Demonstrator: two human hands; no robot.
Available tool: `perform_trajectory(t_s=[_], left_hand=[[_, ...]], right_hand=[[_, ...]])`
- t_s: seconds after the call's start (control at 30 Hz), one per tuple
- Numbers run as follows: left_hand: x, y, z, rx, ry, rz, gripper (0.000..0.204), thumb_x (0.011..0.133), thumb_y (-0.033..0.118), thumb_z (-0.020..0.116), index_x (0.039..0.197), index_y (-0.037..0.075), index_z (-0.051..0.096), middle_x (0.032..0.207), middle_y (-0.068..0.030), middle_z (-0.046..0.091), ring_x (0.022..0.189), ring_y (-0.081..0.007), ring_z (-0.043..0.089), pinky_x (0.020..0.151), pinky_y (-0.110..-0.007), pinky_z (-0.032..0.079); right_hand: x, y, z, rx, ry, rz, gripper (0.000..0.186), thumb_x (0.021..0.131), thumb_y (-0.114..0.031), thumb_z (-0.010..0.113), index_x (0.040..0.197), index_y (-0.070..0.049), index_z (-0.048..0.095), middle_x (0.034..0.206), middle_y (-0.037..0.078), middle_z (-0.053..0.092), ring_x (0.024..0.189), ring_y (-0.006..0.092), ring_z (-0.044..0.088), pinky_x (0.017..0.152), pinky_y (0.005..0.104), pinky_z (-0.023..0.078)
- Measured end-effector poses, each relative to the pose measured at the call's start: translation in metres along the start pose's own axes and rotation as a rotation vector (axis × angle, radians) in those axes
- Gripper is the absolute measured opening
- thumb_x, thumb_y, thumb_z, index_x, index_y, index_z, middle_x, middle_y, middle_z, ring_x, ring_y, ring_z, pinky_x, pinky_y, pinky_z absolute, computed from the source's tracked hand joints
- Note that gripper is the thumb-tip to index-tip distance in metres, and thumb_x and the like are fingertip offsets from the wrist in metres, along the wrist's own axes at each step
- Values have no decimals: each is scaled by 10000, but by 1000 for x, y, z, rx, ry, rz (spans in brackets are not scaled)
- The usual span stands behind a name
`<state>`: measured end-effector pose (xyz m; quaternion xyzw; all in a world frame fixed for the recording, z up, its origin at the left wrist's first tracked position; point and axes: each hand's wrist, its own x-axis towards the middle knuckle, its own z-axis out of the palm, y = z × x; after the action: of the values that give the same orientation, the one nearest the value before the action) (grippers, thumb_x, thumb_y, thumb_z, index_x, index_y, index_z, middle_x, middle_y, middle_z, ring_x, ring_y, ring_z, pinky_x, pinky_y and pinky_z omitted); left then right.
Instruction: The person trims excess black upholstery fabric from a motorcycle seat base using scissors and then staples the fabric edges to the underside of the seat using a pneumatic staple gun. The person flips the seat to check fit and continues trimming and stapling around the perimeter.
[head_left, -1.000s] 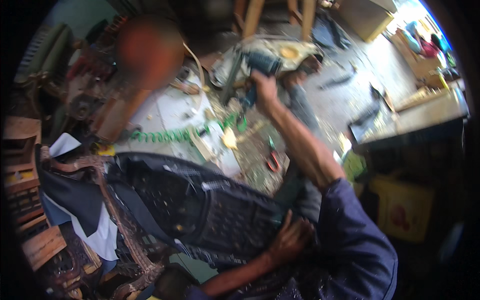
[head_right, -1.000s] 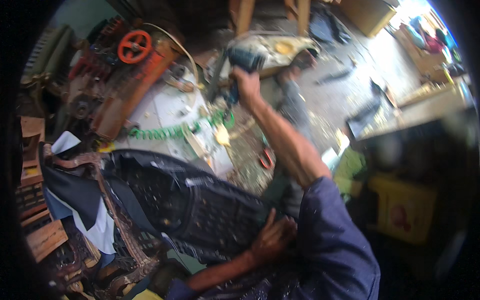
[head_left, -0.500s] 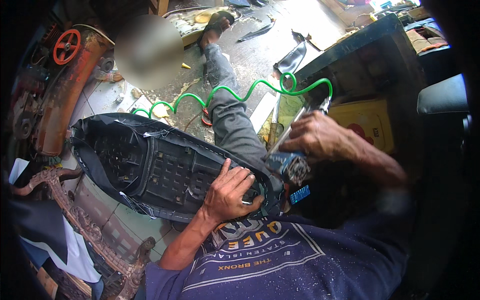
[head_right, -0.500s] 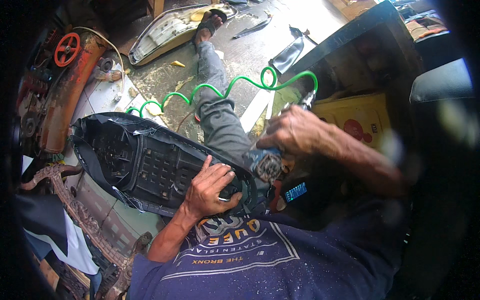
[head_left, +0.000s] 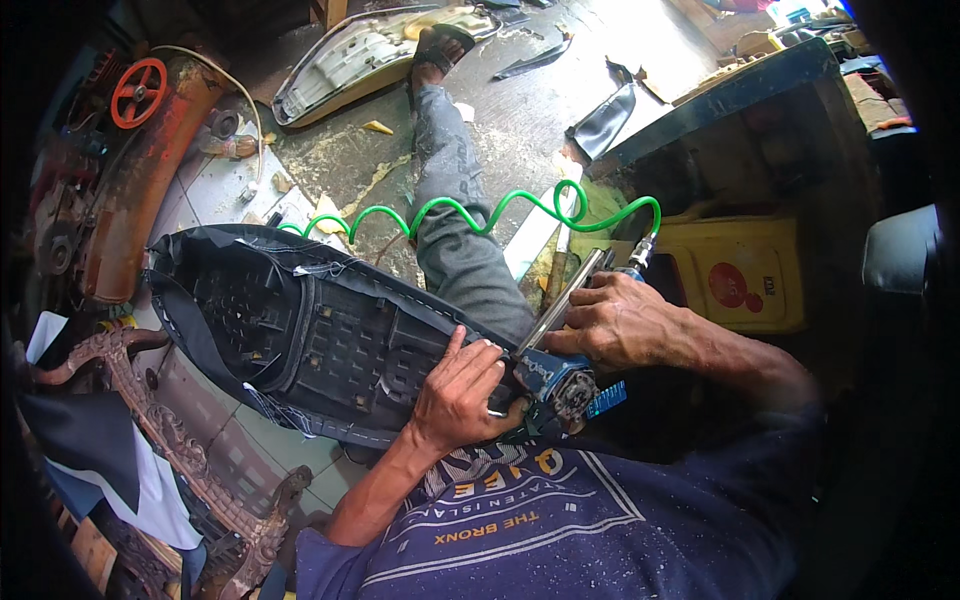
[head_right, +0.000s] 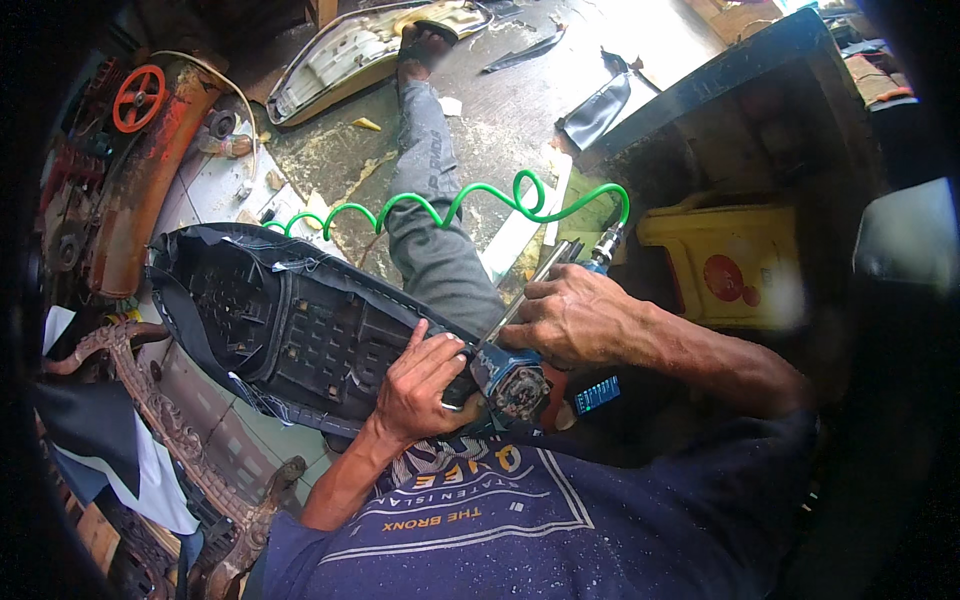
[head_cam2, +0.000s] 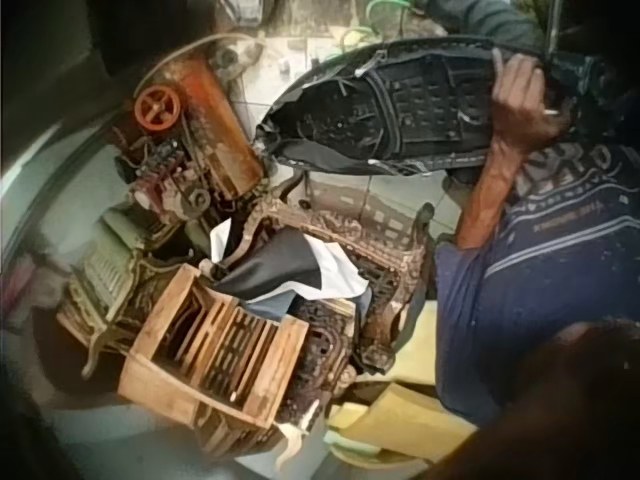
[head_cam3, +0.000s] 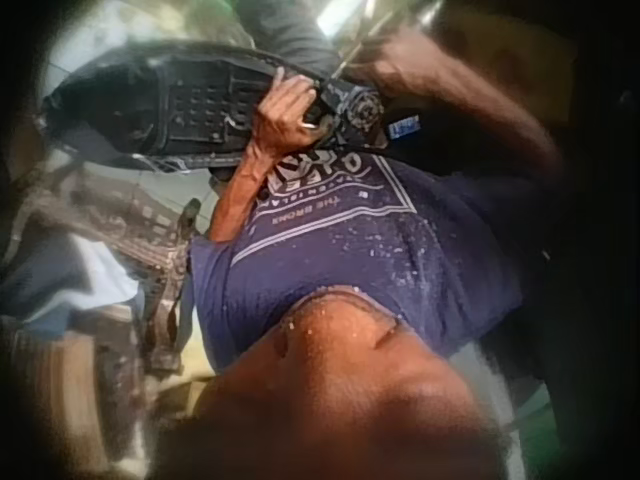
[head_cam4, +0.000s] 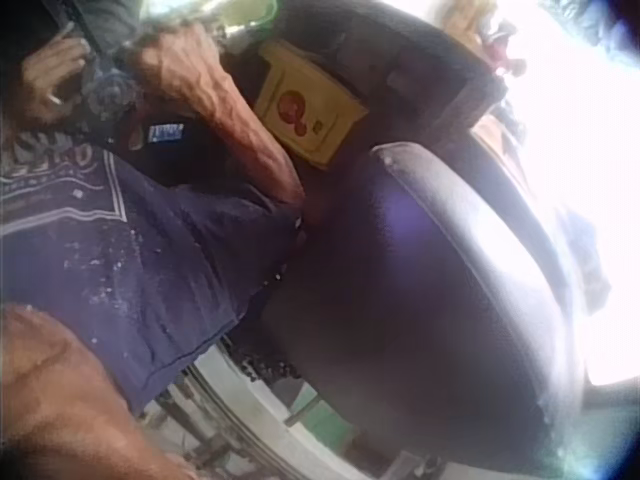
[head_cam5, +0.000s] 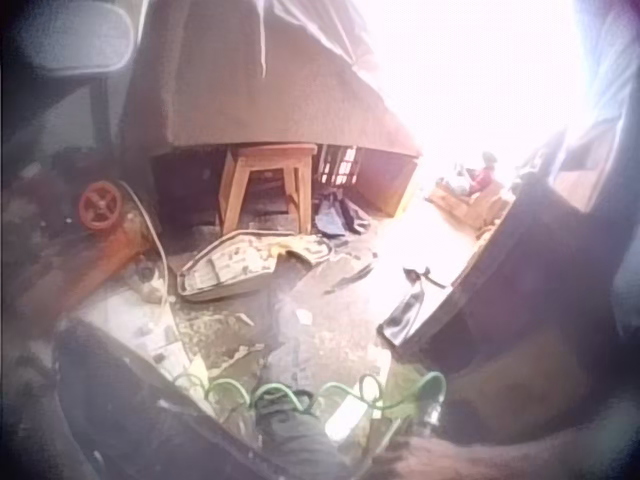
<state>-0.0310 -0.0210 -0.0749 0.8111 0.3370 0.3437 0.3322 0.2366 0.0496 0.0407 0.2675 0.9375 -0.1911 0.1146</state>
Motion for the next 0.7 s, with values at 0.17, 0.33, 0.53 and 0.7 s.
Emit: perform_trajectory(t_s=[0.17, 0.33, 0.53, 0.7], left_hand=[[1, -3, 4, -2, -12, -16, 429, 791, 312, 841, 977, -61, 738, 1126, -218, 734, 1154, -370, 707, 1186, -590, 428], [2, -5, 5, 1, 5, 4, 412, 724, 275, 874, 933, -55, 739, 1117, -217, 736, 1135, -369, 712, 1158, -582, 463], [4, -5, 9, 13, 7, 1, 354, 698, 243, 873, 833, -39, 706, 1086, -229, 731, 1091, -370, 715, 1135, -578, 482], [6, -5, 10, 21, 13, -1, 331, 728, 245, 850, 810, -36, 697, 1060, -226, 728, 1076, -372, 717, 1127, -577, 490]], right_hand=[[5, 7, 4, -29, -59, -3, 331, 820, -299, 785, 1110, -157, 710, 918, 45, 734, 1015, 254, 727, 826, 437, 594], [14, 14, 6, -2, -131, 0, 346, 795, -295, 801, 1081, -122, 713, 892, 73, 745, 982, 280, 747, 783, 462, 595], [26, 15, 13, 56, -147, 55, 316, 823, -184, 731, 1126, -98, 740, 768, 113, 746, 830, 324, 769, 672, 469, 588], [17, 19, 2, 43, -151, 35, 310, 808, -200, 746, 1105, -115, 737, 834, 85, 748, 895, 296, 756, 745, 452, 593]])
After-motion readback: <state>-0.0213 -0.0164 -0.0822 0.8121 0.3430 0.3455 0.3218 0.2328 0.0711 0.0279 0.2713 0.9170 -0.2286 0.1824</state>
